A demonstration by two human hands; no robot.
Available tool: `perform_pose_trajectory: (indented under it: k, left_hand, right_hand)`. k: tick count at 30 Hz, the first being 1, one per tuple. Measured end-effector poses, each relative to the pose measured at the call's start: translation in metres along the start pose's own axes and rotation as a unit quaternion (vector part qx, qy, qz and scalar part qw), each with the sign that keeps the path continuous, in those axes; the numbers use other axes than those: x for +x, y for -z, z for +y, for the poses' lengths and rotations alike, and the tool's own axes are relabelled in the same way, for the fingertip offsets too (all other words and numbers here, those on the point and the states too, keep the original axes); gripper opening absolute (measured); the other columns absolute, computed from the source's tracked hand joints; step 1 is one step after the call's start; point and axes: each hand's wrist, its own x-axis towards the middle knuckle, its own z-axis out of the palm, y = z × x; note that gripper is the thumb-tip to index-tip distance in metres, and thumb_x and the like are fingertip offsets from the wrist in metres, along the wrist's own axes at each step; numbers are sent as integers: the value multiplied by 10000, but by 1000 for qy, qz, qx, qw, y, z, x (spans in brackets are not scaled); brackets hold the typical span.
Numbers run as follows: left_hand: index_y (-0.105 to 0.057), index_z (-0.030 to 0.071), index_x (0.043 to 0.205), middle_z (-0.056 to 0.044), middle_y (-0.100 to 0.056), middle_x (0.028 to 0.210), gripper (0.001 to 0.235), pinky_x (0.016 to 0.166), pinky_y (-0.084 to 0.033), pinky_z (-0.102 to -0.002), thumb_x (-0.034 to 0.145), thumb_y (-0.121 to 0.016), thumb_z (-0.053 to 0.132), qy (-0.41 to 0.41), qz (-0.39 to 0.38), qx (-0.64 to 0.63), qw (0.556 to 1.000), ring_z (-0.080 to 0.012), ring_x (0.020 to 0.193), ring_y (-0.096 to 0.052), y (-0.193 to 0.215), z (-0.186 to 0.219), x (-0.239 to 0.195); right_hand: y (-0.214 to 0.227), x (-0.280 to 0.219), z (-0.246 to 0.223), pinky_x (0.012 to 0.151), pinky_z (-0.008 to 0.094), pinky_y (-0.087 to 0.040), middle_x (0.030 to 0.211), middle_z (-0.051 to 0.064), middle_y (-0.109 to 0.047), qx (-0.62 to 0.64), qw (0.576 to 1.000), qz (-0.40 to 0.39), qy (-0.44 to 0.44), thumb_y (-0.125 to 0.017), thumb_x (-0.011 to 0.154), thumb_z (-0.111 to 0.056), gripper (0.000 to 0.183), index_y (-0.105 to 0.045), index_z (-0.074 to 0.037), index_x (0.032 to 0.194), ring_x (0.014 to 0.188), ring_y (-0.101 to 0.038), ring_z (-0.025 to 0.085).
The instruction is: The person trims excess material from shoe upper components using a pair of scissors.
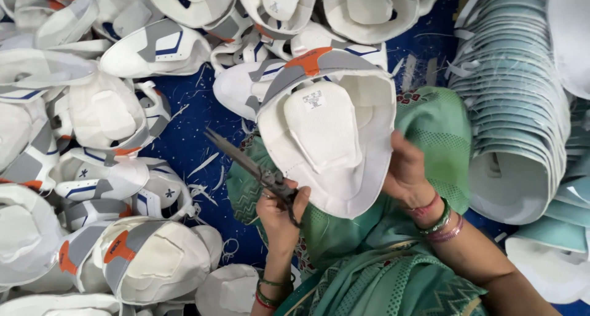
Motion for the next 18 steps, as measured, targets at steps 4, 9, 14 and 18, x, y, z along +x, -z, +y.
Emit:
perform_pose_trajectory:
  k: [4, 9, 14, 18]
  left_hand:
    - [-656, 4, 1028, -30, -678, 856, 253, 682, -480, -219, 856, -841, 23, 12, 0, -12, 1000, -77, 741, -603, 2, 1, 3]
    - [-614, 27, 1126, -74, -698, 1254, 351, 930, -556, -275, 816, -776, 8, 5, -25, 47, 999, -125, 1061, -688, -11, 60, 10]
    - [-644, 39, 1155, -107, -738, 1160, 441, 896, -564, -314, 735, -771, -4, -24, -123, 200, 972, -181, 992, -725, -4, 86, -7]
    - [-647, 58, 1154, -120, -740, 917, 480, 793, -570, -322, 706, -815, 85, 95, -227, 284, 927, -219, 835, -736, -5, 96, -16]
  right_hand:
    - [-23, 11, -3, 1091, 564, -411, 1395, 251, -596, 121, 992, 5, -38, -760, 898, -418, 748, -507, 49, 1424, 1264, -574, 413]
    - [-16, 20, -25, 1111, 473, -510, 1318, 126, -679, -101, 992, -29, 67, -738, 1060, -75, 319, -572, 11, 1319, 1207, -656, 255]
    - [-62, 20, -46, 980, 359, -528, 1246, 70, -688, -260, 946, 29, 190, -699, 994, -20, 392, -570, -53, 1363, 1097, -662, 173]
    - [-77, 15, -51, 952, 336, -545, 1230, 56, -695, -308, 922, 49, 230, -662, 979, 49, 377, -563, -69, 1323, 1093, -671, 155]
